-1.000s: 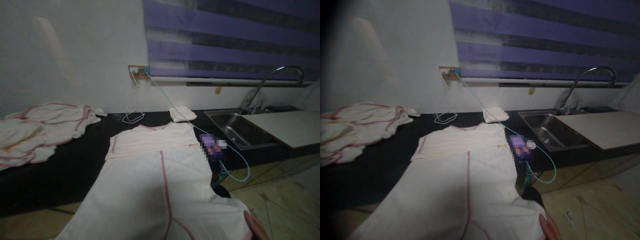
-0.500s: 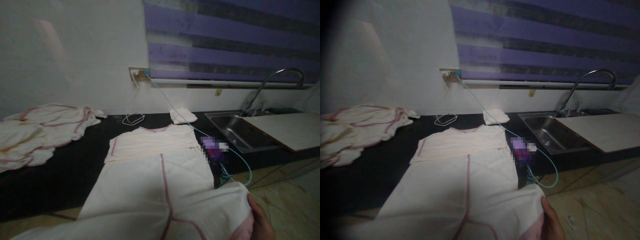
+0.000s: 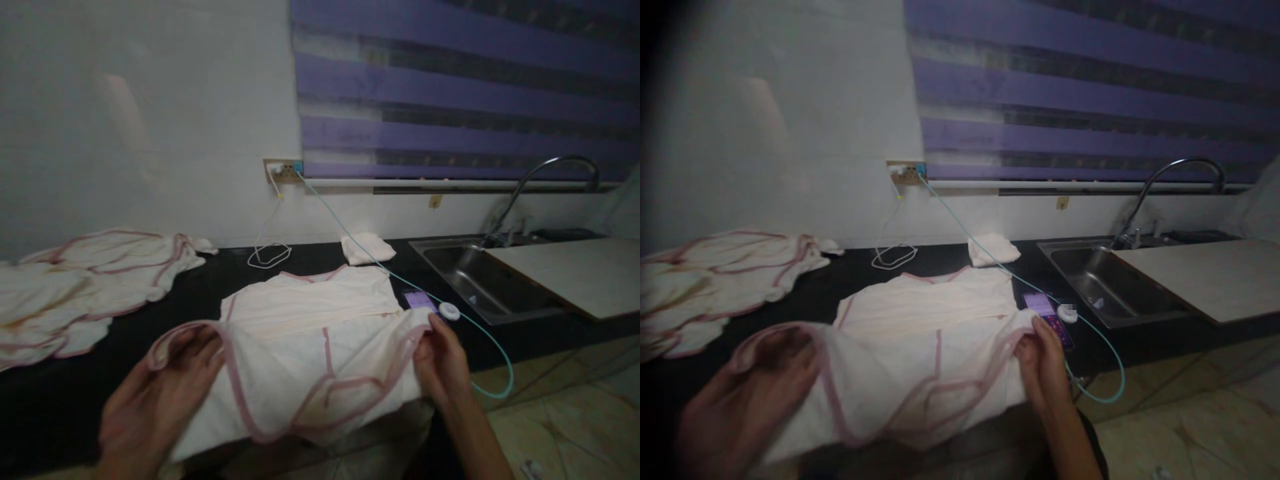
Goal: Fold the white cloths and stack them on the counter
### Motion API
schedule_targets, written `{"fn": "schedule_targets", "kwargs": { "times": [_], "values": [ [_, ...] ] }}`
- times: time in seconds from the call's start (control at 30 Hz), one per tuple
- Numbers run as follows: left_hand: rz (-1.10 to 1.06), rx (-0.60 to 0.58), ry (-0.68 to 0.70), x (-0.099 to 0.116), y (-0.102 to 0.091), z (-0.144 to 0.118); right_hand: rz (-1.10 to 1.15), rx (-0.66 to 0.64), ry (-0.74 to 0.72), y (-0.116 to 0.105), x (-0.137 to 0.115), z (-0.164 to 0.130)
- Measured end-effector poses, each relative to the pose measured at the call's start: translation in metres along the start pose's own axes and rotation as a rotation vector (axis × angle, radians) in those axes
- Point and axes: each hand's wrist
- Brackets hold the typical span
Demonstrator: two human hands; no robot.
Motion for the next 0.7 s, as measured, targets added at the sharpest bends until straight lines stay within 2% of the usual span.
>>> {"fn": "schedule_targets", "kwargs": {
  "times": [0.1, 0.17, 0.27, 0.37, 0.53, 0.7],
  "values": [
    [-0.131, -0.059, 0.028, 0.011, 0.027, 0.043, -0.021, -0.050, -0.083, 0.022, 0.000, 0.049],
    [-0.199, -0.132, 0.030, 0.015, 0.037, 0.072, -0.077, -0.046, -0.104, 0.032, 0.002, 0.083],
    [-0.261, -0.223, -0.011, 0.012, 0.035, 0.114, -0.191, 0.005, -0.087, 0.039, 0.012, 0.131],
    [-0.241, -0.246, -0.040, 0.002, 0.024, 0.148, -0.263, 0.047, -0.067, 0.038, 0.027, 0.168],
    [-0.206, -0.208, 0.001, -0.011, 0.013, 0.178, -0.317, 0.063, -0.068, 0.033, 0.050, 0.206],
    [-0.091, -0.167, 0.000, -0.021, 0.015, 0.190, -0.692, -0.005, -0.134, 0.030, 0.066, 0.222]
  ]
}}
Point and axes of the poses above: each hand's wrist, its own z-axis towards the middle knuckle, its own y-axis out of the palm, x = y × z, and after that the axes turned 11 degrees about -x, right-handed
